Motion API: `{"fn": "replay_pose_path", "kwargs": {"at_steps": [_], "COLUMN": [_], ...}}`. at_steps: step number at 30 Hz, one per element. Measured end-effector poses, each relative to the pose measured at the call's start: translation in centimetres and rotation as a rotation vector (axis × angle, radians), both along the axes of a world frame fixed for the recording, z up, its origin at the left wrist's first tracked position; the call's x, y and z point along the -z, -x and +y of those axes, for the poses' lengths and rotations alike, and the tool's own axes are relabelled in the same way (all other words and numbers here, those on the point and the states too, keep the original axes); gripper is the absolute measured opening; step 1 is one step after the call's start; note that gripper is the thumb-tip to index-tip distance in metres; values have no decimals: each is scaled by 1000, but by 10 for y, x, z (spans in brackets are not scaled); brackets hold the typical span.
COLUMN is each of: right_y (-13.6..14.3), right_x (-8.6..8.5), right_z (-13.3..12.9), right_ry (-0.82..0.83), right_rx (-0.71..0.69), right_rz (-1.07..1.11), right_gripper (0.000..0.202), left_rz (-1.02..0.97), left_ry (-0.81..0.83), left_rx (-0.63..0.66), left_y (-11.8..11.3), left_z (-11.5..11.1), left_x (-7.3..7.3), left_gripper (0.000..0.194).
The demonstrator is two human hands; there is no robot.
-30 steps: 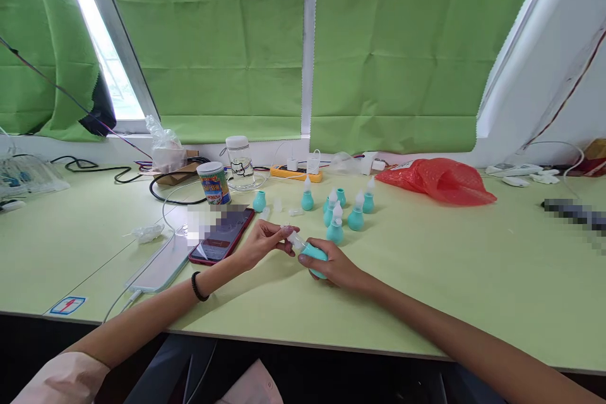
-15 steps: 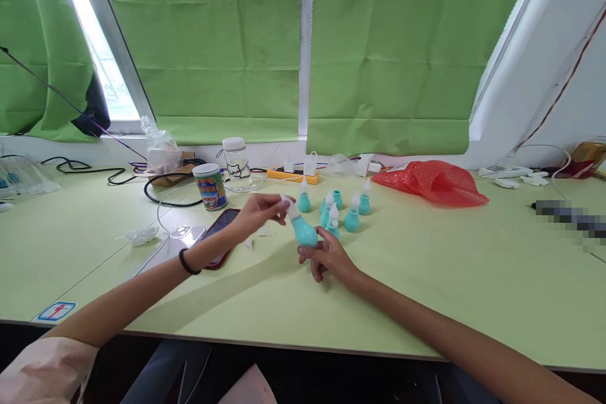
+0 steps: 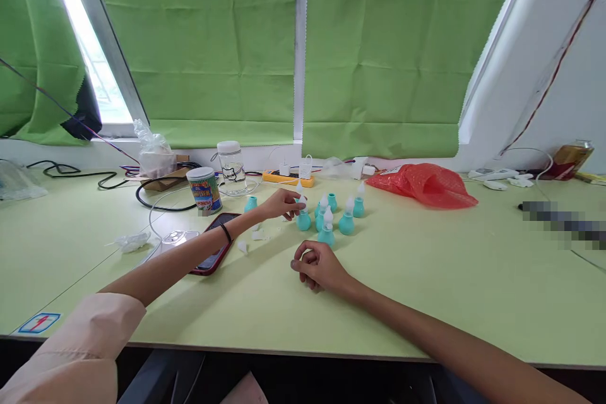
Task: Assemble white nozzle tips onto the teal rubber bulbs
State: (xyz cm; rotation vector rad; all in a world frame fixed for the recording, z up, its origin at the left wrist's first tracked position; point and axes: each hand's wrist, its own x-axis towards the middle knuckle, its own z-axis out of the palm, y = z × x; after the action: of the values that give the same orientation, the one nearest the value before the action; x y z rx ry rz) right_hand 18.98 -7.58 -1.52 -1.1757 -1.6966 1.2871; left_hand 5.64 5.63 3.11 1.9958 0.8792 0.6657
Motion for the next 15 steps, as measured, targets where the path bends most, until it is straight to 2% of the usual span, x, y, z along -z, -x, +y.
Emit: {"fn": "replay_pose_path", "kwargs": {"at_steps": [5, 7, 12, 15], "right_y": [0, 0, 0, -1], "right_x": [-1, -1, -1, 0], "right_z": [-1, -1, -1, -1], "right_ry": [-1, -14, -26, -27], "right_rx": [-2, -5, -10, -10], "right_rz": [-8, -11, -15, -18], "right_gripper": [19, 18, 19, 19], "left_rz": [124, 183, 488, 626], "left_ry": [-2, -64, -523, -623], "left_rx": [43, 26, -151, -179], "left_y": [7, 16, 50, 62], "left_z": [-1, 3, 9, 1], "left_x": [-14, -19, -22, -14], "left_gripper": [55, 58, 30, 20]}}
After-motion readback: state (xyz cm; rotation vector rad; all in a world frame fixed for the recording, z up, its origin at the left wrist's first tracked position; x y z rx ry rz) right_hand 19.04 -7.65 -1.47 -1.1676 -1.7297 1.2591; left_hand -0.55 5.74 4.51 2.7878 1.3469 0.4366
